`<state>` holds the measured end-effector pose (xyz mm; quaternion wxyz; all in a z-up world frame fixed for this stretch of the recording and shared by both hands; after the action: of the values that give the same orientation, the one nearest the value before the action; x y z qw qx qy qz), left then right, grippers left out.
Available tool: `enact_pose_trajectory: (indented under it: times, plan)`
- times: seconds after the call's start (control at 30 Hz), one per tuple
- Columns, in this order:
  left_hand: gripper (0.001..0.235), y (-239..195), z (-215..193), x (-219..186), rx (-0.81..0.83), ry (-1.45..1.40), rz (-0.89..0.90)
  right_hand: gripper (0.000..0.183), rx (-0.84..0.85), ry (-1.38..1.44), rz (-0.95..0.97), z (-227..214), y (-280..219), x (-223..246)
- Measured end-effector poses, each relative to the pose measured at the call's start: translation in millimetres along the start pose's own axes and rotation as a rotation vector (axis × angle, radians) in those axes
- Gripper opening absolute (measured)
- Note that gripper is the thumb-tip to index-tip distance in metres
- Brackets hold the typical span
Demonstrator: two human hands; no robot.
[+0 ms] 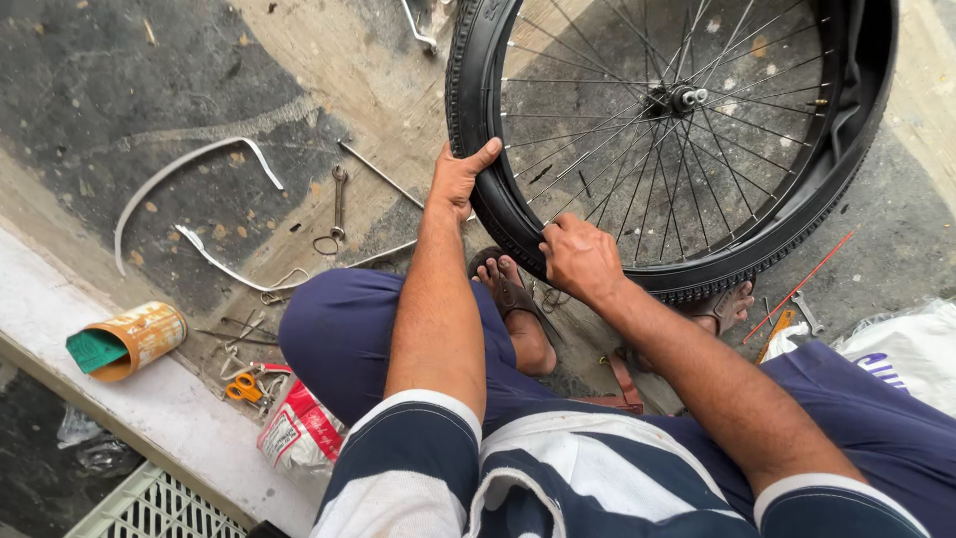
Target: The person sits on the ground and uses tire levers to remove a bicycle tire from its rim. They then insert a new inner tube into the tire and use the levers to seat the tire back onto the rim.
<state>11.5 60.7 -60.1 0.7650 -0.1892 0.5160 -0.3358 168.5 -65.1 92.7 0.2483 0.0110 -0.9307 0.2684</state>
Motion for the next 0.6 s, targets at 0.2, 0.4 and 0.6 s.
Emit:
enact_pose_trajectory:
  times: [0.2, 0.4, 0.6]
  plan:
    - [0.057, 3.0, -0.8, 1.3, 0.045, -0.004, 0.065, 0.047, 0.06, 0.05, -0.067, 29.4, 15.7, -40.8]
    - [0.064, -4.3, 6.6, -14.8, -0.01, 0.05, 0.046, 0.043, 0.467, 0.455, -0.032, 77.4, 62.2, -61.2]
    - [0.079, -5.2, 0.8, -25.4, -0.171, 0.136, 0.275, 0.04, 0.218, 0.35, 0.299, 71.6, 51.7, -42.9]
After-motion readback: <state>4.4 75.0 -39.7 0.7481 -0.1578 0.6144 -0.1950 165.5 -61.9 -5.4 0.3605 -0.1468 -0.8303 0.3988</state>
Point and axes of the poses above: each hand's wrist, its own y-axis towards the middle knuckle, its own z-axis out of the palm, x = y × z, the point moved 7 cm from there along y, towards the middle knuckle, and after that the axes turned 9 degrees about x, right-handed, at the moved point
